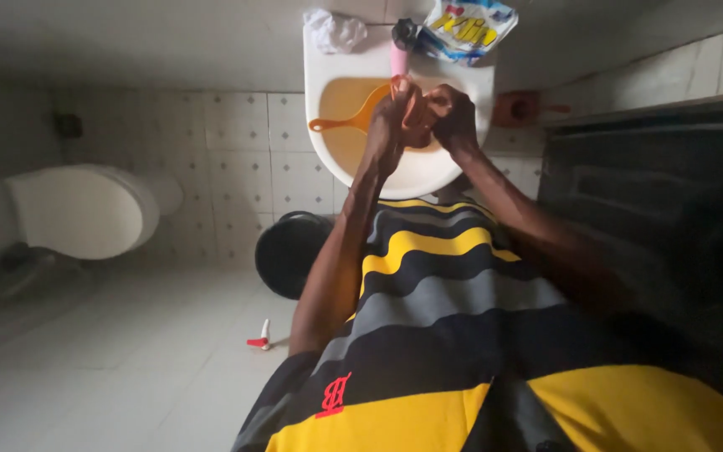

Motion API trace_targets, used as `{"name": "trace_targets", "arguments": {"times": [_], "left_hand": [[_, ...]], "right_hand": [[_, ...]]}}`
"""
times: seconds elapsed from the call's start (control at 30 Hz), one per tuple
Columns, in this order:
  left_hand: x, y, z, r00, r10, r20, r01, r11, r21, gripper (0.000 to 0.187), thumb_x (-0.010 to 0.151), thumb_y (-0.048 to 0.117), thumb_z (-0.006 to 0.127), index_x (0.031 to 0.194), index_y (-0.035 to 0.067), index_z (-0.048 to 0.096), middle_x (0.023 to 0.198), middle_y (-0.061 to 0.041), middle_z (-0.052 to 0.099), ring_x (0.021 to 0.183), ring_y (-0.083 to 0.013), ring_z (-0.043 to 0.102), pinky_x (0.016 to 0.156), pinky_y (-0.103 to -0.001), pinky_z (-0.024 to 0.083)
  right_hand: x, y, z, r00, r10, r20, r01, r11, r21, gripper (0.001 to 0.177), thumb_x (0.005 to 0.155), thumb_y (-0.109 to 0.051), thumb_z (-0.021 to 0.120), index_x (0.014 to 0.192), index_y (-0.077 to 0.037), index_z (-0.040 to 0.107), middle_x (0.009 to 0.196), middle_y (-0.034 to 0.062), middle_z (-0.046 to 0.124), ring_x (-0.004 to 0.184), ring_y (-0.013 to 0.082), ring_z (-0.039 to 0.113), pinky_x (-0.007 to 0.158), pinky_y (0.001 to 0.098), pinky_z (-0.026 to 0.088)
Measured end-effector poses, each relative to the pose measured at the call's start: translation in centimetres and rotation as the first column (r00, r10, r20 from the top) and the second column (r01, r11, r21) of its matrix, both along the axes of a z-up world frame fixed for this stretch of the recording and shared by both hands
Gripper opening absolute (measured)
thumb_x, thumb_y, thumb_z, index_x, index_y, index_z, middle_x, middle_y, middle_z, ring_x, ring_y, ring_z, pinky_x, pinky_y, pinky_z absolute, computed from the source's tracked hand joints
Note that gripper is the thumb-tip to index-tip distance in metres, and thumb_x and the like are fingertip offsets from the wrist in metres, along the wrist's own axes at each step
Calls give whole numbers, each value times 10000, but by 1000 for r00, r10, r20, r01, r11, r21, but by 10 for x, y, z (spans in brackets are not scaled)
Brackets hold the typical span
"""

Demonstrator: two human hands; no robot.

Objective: Hand-washing clothes or cloths in a sink.

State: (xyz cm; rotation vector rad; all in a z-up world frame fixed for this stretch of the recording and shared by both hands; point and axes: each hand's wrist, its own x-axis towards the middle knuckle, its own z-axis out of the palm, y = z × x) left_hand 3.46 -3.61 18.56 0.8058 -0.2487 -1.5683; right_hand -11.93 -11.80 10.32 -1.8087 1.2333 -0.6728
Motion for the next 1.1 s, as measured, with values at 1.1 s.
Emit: {"name": "trace_targets", "arguments": {"times": [1.1], "left_hand": [[9,-1,-135,573,416,706,-74,884,-461,577,1157,455,509,1449,-42,527,1149,-105,665,993,-233,647,855,-389,558]], "right_hand": [[67,14,91,970,241,-23,-218,828,-517,274,1070,-248,623,929,-18,671,781,170,675,673,330,676,603,427,514]]}}
